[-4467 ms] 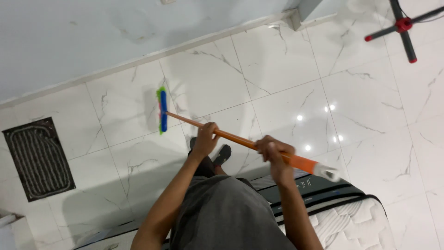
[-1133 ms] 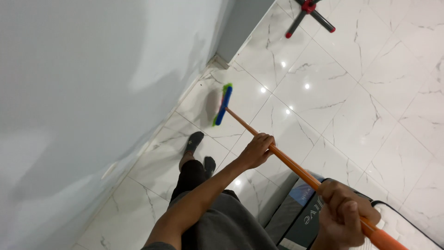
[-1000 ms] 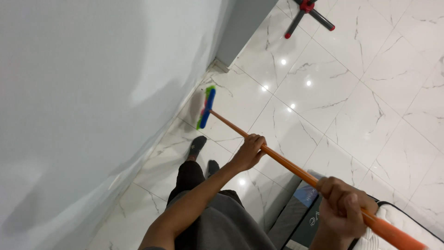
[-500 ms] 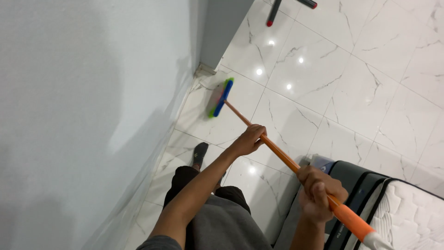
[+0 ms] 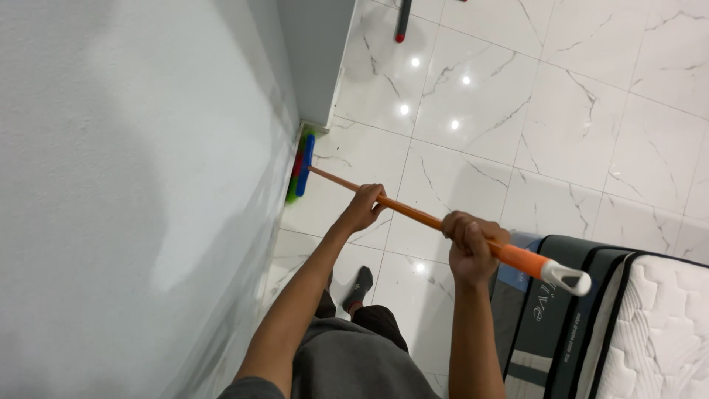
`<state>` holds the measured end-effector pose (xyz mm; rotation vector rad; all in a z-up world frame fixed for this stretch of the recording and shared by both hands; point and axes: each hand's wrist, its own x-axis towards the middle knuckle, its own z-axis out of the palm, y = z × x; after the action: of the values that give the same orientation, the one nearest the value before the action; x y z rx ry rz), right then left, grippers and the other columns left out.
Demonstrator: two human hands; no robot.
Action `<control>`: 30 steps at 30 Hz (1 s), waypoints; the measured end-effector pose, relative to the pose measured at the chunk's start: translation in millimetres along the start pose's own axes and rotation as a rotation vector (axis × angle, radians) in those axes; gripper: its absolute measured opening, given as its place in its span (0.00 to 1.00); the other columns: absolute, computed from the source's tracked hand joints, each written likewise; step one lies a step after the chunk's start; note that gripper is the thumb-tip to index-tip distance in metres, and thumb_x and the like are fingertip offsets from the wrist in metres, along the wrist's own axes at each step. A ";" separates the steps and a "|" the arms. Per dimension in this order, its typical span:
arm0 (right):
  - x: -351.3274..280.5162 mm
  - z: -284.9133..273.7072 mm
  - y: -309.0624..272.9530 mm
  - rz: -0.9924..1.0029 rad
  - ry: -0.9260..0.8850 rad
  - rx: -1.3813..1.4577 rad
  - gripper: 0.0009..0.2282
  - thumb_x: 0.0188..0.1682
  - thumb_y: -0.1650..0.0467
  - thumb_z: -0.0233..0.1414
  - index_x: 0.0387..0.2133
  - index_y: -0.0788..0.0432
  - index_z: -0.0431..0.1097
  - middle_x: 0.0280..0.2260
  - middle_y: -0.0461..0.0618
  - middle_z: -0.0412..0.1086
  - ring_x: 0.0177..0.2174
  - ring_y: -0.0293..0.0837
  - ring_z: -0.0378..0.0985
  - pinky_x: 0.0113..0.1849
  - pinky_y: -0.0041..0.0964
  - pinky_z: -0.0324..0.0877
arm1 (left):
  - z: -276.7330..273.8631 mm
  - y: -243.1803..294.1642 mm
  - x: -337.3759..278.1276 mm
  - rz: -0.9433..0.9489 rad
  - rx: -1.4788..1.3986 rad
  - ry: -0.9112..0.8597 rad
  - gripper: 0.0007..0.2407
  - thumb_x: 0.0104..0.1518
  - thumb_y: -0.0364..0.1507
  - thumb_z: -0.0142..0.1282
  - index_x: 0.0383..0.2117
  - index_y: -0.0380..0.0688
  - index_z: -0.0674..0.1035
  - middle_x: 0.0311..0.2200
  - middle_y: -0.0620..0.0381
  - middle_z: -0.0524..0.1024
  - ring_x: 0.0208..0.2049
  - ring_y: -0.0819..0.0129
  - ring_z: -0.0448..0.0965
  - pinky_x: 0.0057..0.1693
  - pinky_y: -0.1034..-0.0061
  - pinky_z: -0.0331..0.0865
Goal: The person sweeps a tiled floor using a broom with a long handle. They move around the room, sweeping near a mattress, a fan, a desk, and a door mat, gathering debris across the floor area.
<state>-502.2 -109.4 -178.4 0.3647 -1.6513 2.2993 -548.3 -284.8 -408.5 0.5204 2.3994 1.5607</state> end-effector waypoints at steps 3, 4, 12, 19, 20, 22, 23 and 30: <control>16.9 -13.4 -2.3 0.036 0.070 -0.136 0.21 0.59 0.75 0.44 0.12 0.54 0.50 0.11 0.44 0.46 0.15 0.41 0.50 0.25 0.40 0.56 | 7.7 -5.3 28.9 -0.002 -0.025 -0.053 0.09 0.58 0.24 0.62 0.32 0.42 0.70 0.31 0.52 0.73 0.40 0.53 0.72 0.49 0.60 0.67; 10.4 -16.3 -10.5 0.040 0.082 -0.149 0.21 0.59 0.75 0.44 0.12 0.54 0.50 0.11 0.44 0.46 0.15 0.41 0.50 0.25 0.40 0.56 | 16.3 -0.4 26.5 -0.001 -0.035 -0.068 0.09 0.58 0.24 0.62 0.32 0.42 0.70 0.31 0.52 0.73 0.40 0.53 0.72 0.49 0.60 0.67; -19.5 -34.2 -47.2 -0.026 0.094 -0.282 0.21 0.58 0.74 0.45 0.12 0.54 0.51 0.12 0.41 0.46 0.15 0.36 0.48 0.24 0.36 0.57 | 61.0 38.0 34.2 0.034 -0.069 -0.196 0.09 0.56 0.24 0.62 0.30 0.43 0.71 0.29 0.54 0.73 0.39 0.56 0.73 0.47 0.61 0.69; -49.6 -28.4 -136.1 -0.110 0.236 -0.246 0.20 0.57 0.73 0.41 0.13 0.52 0.46 0.10 0.40 0.44 0.13 0.34 0.45 0.21 0.33 0.47 | 39.0 138.8 -3.1 0.072 -0.084 -0.254 0.08 0.57 0.24 0.62 0.31 0.43 0.71 0.30 0.55 0.74 0.41 0.57 0.73 0.50 0.61 0.68; -55.6 -26.2 -145.1 -0.078 0.235 -0.224 0.19 0.58 0.72 0.41 0.14 0.52 0.46 0.10 0.40 0.45 0.13 0.35 0.45 0.22 0.34 0.48 | 34.9 145.9 -13.9 0.080 -0.070 -0.202 0.08 0.57 0.23 0.62 0.31 0.42 0.71 0.31 0.54 0.74 0.42 0.56 0.72 0.52 0.59 0.66; -65.2 -20.3 -152.0 -0.046 0.238 -0.204 0.19 0.58 0.71 0.41 0.15 0.53 0.46 0.10 0.41 0.45 0.13 0.35 0.46 0.22 0.34 0.48 | 32.1 145.2 -36.6 0.088 -0.058 -0.156 0.08 0.56 0.22 0.62 0.32 0.42 0.71 0.32 0.54 0.74 0.43 0.54 0.71 0.54 0.57 0.64; -67.1 -17.0 -148.1 -0.003 0.220 -0.163 0.19 0.57 0.71 0.42 0.14 0.53 0.47 0.11 0.42 0.45 0.14 0.36 0.46 0.24 0.36 0.48 | 31.4 136.4 -47.1 0.062 -0.039 -0.120 0.09 0.55 0.21 0.62 0.32 0.42 0.71 0.33 0.54 0.74 0.44 0.53 0.71 0.55 0.56 0.63; -106.1 -8.8 -77.0 0.110 0.129 -0.125 0.21 0.57 0.71 0.45 0.11 0.56 0.51 0.12 0.43 0.47 0.15 0.39 0.49 0.24 0.40 0.52 | 52.0 58.2 -103.2 -0.103 -0.054 -0.141 0.09 0.54 0.17 0.60 0.32 0.42 0.71 0.34 0.53 0.73 0.48 0.53 0.69 0.55 0.58 0.63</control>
<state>-375.4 -86.6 -152.4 0.0980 -1.7786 2.2289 -424.9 -263.0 -376.3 0.4715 2.2365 1.4892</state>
